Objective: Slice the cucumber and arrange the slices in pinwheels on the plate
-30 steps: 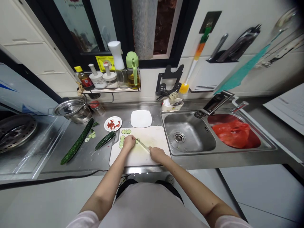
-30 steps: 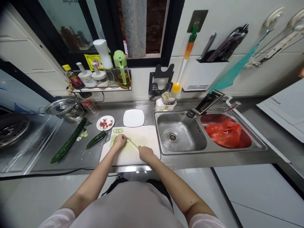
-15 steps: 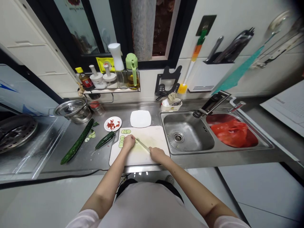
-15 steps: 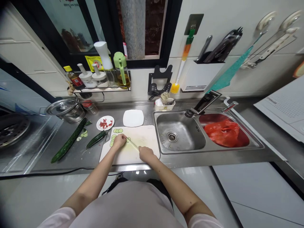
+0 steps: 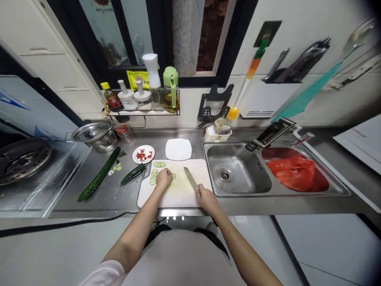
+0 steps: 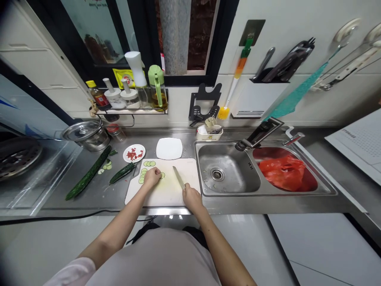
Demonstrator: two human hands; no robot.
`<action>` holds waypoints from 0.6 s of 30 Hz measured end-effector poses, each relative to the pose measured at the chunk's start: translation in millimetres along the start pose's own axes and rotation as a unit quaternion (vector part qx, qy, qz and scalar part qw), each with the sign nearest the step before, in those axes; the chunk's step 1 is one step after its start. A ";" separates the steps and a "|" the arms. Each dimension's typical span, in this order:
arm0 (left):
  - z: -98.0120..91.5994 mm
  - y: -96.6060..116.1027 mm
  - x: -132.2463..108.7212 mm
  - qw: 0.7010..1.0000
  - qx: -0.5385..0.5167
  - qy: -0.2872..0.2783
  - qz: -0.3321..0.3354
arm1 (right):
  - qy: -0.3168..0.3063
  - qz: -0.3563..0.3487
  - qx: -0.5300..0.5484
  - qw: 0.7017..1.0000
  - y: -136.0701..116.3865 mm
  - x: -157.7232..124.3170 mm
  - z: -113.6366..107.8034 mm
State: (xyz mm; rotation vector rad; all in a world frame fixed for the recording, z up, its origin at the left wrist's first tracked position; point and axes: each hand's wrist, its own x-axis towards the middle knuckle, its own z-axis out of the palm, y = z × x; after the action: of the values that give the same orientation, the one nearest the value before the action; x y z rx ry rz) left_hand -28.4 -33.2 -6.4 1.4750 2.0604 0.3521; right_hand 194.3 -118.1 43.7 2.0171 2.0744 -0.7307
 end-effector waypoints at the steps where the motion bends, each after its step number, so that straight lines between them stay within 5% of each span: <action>1: -0.6 1.2 -0.9 1.000 -0.002 0.001 0.001 | 0.001 0.005 0.003 1.000 -0.5 1.4 0.7; 18: -7.0 -14.0 -44.2 0.998 -0.069 -0.004 -0.012 | -0.020 -0.017 -0.003 1.000 -21.6 11.1 3.8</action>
State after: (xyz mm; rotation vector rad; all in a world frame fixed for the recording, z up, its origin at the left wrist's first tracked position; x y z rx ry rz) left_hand -33.4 -78.4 5.0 1.3672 2.0030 0.4681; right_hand 171.6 -109.2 40.6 1.9536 2.0905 -0.7626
